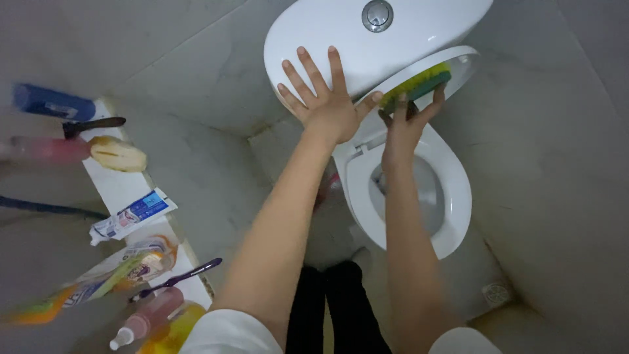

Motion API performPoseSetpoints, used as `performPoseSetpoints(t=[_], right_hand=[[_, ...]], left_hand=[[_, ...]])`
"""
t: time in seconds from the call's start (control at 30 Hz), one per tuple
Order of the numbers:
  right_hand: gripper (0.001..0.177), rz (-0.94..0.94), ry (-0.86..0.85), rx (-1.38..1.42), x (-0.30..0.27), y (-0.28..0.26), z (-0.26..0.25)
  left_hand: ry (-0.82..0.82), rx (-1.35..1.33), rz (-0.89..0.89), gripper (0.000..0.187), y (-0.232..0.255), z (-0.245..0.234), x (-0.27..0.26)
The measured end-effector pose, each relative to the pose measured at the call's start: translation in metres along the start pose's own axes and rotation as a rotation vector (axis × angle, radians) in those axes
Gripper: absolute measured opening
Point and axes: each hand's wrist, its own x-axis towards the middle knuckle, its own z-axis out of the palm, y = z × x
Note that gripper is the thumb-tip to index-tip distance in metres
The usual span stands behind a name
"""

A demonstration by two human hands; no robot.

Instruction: The person scrubs the toilet seat and rim with a sponge, then uses a toilet brush to scrub the inside of the bowl. The person repeatedly wipes the seat and rim with the sponge throughout the clip.

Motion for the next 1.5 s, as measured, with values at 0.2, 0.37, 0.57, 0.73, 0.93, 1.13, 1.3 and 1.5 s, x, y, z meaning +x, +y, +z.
performPoseSetpoints(t=[0.2, 0.37, 0.57, 0.73, 0.93, 1.13, 1.3, 1.5], right_hand=[[0.085, 0.402, 0.076, 0.063, 0.052, 0.097, -0.053], [0.095, 0.453, -0.167, 0.014, -0.018, 0.052, -0.03], [0.083, 0.43, -0.103, -0.028, -0.079, 0.024, -0.048], [0.083, 0.409, -0.055, -0.125, -0.097, 0.015, -0.091], [0.09, 0.357, -0.01, -0.267, -0.089, 0.061, -0.134], [0.088, 0.488, -0.004, -0.37, -0.094, 0.137, -0.151], [0.078, 0.108, -0.497, -1.162, -0.116, 0.174, -0.144], [0.065, 0.187, -0.705, -1.453, -0.092, 0.183, -0.144]], left_hand=[[-0.042, 0.027, -0.024, 0.117, 0.002, -0.004, 0.001], [-0.089, 0.069, -0.066, 0.119, 0.007, -0.005, 0.005], [-0.016, 0.037, -0.007, 0.118, -0.001, 0.008, 0.002], [0.275, -0.015, 0.081, 0.108, -0.017, 0.039, -0.009], [0.72, -0.596, 0.26, 0.056, -0.027, 0.096, -0.096], [0.215, -0.942, -0.285, 0.044, -0.084, 0.249, -0.142], [0.225, -0.956, -0.227, 0.032, -0.137, 0.32, -0.131], [0.084, -0.927, -0.465, 0.033, -0.125, 0.294, -0.128]])
